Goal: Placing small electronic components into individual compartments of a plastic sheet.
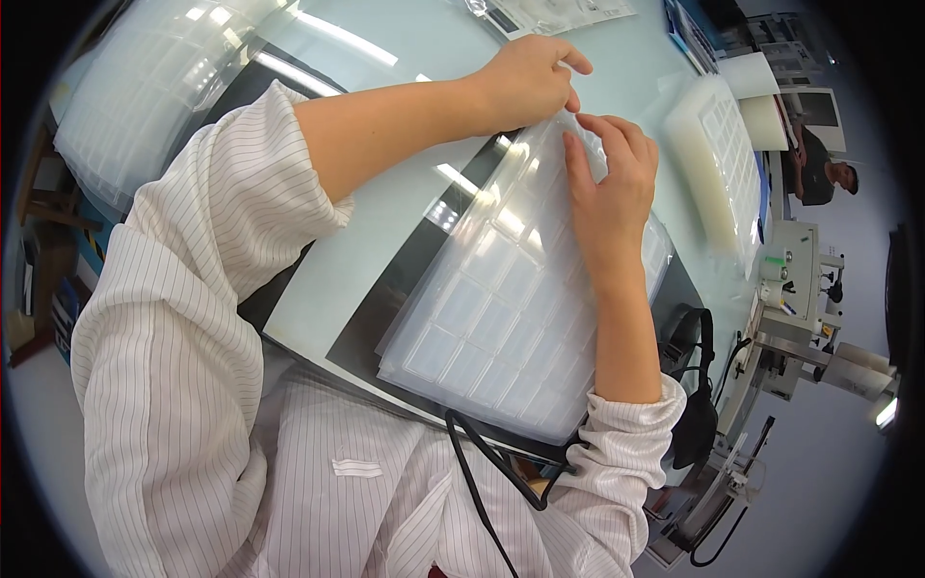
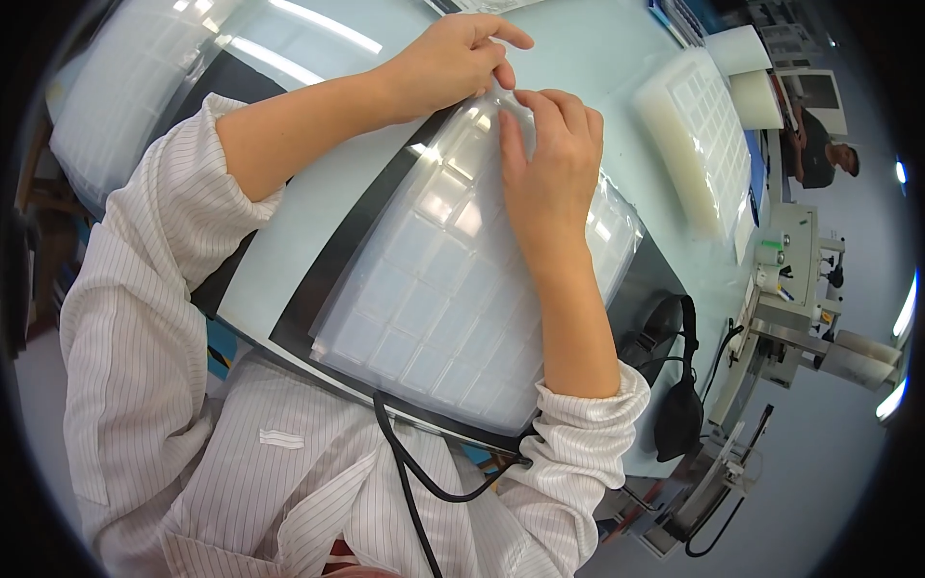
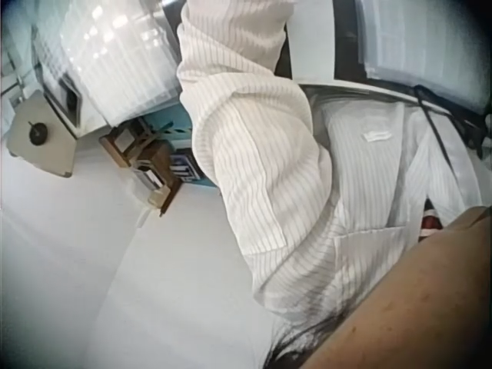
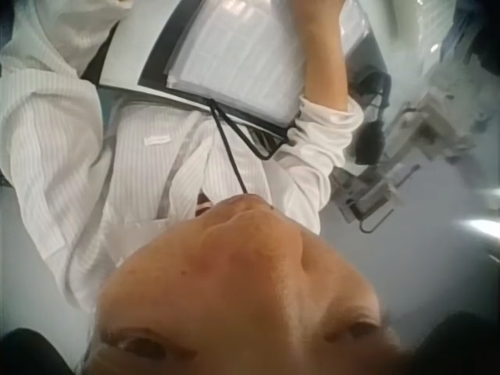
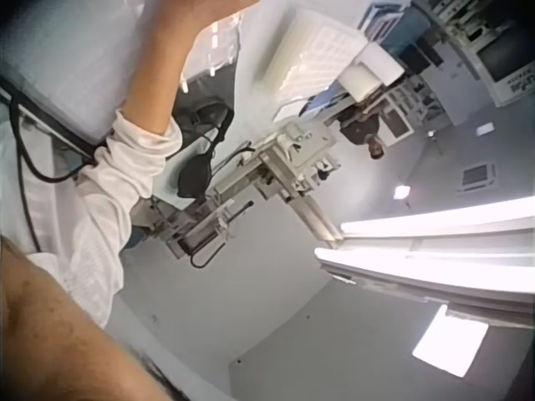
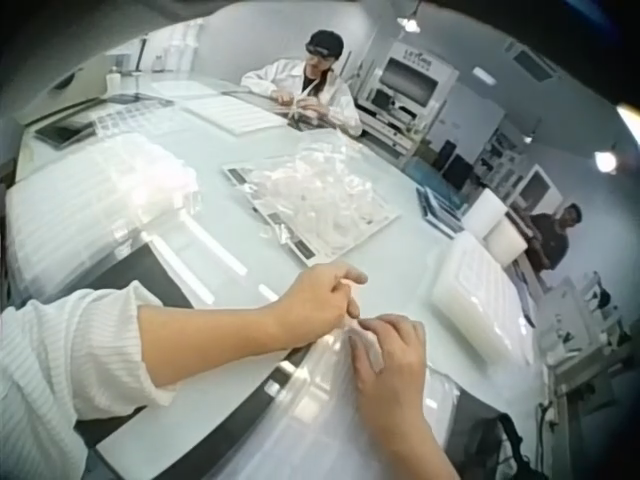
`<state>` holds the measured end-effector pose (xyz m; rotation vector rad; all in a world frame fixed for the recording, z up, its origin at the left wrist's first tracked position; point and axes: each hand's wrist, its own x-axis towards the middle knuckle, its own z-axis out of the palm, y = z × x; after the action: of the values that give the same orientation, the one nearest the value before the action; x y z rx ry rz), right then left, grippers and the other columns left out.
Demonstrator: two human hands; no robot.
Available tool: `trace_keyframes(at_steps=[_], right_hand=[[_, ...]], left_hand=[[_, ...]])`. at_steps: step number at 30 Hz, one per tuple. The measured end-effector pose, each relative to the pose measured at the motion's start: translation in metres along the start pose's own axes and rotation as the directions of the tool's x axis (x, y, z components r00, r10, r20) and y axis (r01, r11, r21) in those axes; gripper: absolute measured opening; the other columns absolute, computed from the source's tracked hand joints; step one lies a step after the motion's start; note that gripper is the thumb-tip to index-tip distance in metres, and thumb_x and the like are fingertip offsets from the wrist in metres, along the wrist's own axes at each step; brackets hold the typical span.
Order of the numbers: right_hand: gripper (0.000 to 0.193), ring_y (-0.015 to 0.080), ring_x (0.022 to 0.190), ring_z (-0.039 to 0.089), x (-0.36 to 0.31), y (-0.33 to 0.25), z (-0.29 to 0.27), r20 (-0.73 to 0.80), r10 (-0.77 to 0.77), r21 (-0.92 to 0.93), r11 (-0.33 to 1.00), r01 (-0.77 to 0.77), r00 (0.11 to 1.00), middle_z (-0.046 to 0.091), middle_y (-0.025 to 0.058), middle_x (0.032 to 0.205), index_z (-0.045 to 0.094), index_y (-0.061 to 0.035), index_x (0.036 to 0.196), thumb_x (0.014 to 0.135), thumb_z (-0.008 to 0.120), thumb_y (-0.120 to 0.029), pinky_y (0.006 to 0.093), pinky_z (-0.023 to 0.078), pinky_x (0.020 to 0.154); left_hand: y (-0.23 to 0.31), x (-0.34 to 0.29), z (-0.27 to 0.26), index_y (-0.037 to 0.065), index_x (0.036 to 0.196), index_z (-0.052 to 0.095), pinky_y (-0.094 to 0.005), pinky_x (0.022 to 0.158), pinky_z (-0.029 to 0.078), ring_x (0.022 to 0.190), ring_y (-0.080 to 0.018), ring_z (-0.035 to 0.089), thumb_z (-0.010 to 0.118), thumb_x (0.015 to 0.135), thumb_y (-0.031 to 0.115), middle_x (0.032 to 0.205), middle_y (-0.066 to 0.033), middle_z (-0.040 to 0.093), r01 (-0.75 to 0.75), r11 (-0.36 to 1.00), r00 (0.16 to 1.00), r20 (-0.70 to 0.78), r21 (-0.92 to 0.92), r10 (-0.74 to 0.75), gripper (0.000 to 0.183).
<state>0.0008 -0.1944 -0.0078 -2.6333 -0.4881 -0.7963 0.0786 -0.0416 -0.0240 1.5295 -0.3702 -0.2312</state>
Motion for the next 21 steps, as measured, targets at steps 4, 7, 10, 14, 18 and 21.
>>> trace_keyframes(at_steps=[4, 7, 10, 14, 18, 21], right_hand=[[0.01, 0.0279, 0.095, 0.058, 0.003, -0.001, -0.003, 0.027, -0.085, -0.039, 0.996, 0.086, 0.996, 0.066, 0.0085, 0.096, 0.068, -0.0033, 0.094, 0.085, 0.073, -0.004, 0.0385, 0.047, 0.083], [0.008, 0.0171, 0.086, 0.058, 0.001, 0.002, -0.011, -0.043, 0.046, 0.153, 0.987, -0.039, 0.998, 0.066, 0.0039, 0.092, 0.069, -0.0035, 0.098, 0.093, 0.07, -0.009, 0.0314, 0.046, 0.079], [0.013, 0.0056, 0.08, 0.053, 0.002, 0.003, -0.023, -0.016, 0.211, 0.405, 0.895, -0.187, 0.977, 0.062, -0.0015, 0.087, 0.067, -0.001, 0.1, 0.101, 0.065, -0.014, 0.0217, 0.043, 0.071], [0.009, 0.015, 0.081, 0.056, 0.001, -0.008, -0.023, -0.001, 0.269, 0.421, 0.874, -0.243, 0.963, 0.063, 0.005, 0.092, 0.065, -0.0011, 0.095, 0.097, 0.065, -0.01, 0.0287, 0.046, 0.076], [0.014, 0.0132, 0.088, 0.06, -0.001, -0.01, -0.018, 0.09, 0.303, 0.356, 0.88, -0.315, 0.949, 0.066, 0.0055, 0.096, 0.063, 0.0012, 0.1, 0.101, 0.062, -0.013, 0.0269, 0.048, 0.081], [0.018, 0.0111, 0.095, 0.062, -0.001, -0.006, -0.024, 0.135, 0.365, 0.459, 0.801, -0.384, 0.921, 0.068, 0.0045, 0.1, 0.064, 0.002, 0.106, 0.104, 0.059, -0.015, 0.0247, 0.048, 0.087]], left_hand=[[-0.007, 0.008, -0.001, -0.003, 0.109, 0.069, -0.0317, 0.072, 0.049, 0.079, -0.0168, 0.061, 0.049, 0.096, 0.019, 0.086, -0.0093, 0.069, -0.104, 0.989, 0.994, 0.024, -0.102, 0.107, 0.033], [0.007, 0.004, 0.005, -0.002, 0.1, 0.071, -0.032, 0.07, 0.048, 0.08, -0.0164, 0.06, 0.06, 0.096, 0.037, 0.084, -0.0077, 0.066, -0.141, 0.989, 0.987, 0.084, 0.036, 0.137, 0.041], [0.01, -0.007, 0.007, -0.001, 0.095, 0.072, -0.0334, 0.069, 0.047, 0.08, -0.0174, 0.059, 0.066, 0.092, 0.053, 0.084, -0.0089, 0.066, -0.245, 0.963, 0.962, 0.156, 0.115, 0.226, 0.055], [0.007, -0.004, 0.009, 0.001, 0.093, 0.071, -0.0318, 0.069, 0.046, 0.077, -0.0159, 0.058, 0.063, 0.096, 0.049, 0.081, -0.0074, 0.065, -0.375, 0.901, 0.926, 0.137, 0.217, 0.353, 0.049], [0.006, 0.013, -0.001, -0.001, 0.084, 0.07, -0.0357, 0.064, 0.048, 0.069, -0.0207, 0.059, 0.063, 0.096, 0.048, 0.074, -0.0122, 0.065, -0.356, 0.822, 0.913, -0.022, 0.444, 0.407, 0.051], [0.015, -0.001, 0.002, 0.0, 0.081, 0.07, -0.0352, 0.064, 0.047, 0.069, -0.0194, 0.059, 0.061, 0.098, 0.046, 0.07, -0.0109, 0.063, -0.327, 0.911, 0.943, 0.022, 0.249, 0.333, 0.05]])
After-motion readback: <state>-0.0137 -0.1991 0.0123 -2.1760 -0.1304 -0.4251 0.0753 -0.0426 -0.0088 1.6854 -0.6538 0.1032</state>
